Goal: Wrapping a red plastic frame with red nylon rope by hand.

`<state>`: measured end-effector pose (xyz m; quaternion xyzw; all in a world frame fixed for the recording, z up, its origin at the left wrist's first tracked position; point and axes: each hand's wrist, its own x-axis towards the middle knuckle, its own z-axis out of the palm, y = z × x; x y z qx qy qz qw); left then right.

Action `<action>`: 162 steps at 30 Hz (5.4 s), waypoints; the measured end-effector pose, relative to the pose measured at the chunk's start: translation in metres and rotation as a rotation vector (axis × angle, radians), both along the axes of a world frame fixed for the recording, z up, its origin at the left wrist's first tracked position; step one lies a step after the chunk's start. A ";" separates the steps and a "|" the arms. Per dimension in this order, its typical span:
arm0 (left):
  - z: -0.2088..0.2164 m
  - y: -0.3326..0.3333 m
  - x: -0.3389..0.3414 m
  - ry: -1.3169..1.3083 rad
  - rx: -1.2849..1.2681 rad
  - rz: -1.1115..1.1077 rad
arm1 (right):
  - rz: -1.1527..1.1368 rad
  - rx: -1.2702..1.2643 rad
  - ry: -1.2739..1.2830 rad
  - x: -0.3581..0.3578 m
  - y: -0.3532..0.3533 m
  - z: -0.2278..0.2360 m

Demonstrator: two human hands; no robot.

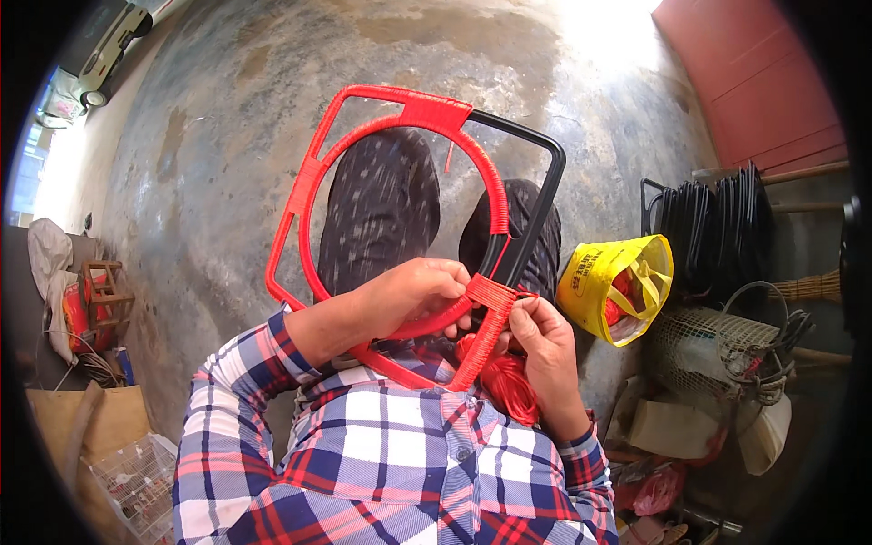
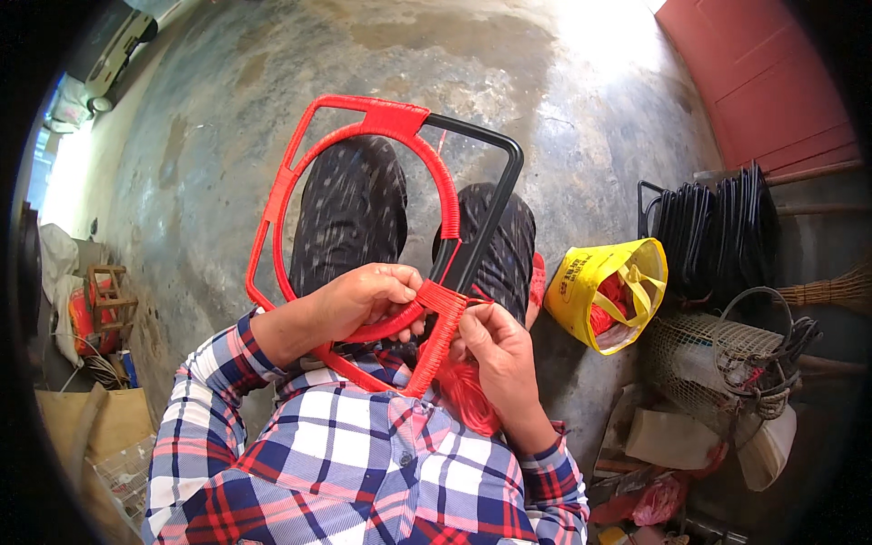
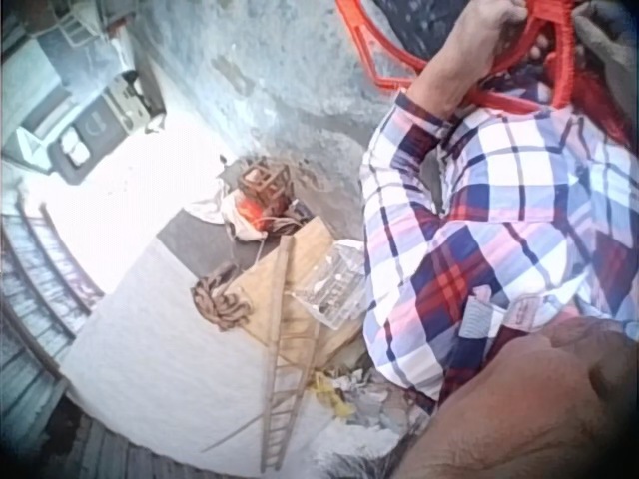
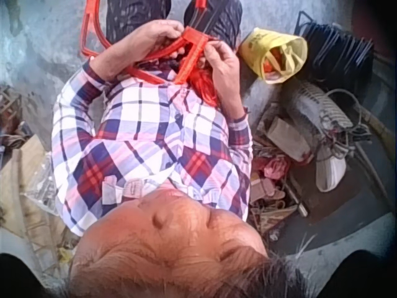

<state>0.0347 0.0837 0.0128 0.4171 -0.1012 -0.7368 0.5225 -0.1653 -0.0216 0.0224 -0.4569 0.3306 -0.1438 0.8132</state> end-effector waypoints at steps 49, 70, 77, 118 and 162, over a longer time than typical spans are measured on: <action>0.002 -0.002 -0.023 -0.167 -0.047 0.015 | -0.149 -0.066 -0.013 0.005 0.003 -0.011; 0.003 -0.004 -0.018 -0.082 -0.011 0.038 | -0.175 -0.090 0.017 -0.006 0.002 -0.009; -0.004 -0.005 -0.017 -0.137 -0.009 0.022 | -0.297 -0.101 -0.106 -0.017 0.000 -0.006; 0.003 -0.017 -0.013 -0.868 -0.158 0.084 | -0.132 0.153 -0.820 -0.025 -0.043 0.069; 0.013 -0.039 -0.035 -0.280 0.065 0.207 | -0.484 -0.724 0.781 -0.148 -0.161 -0.080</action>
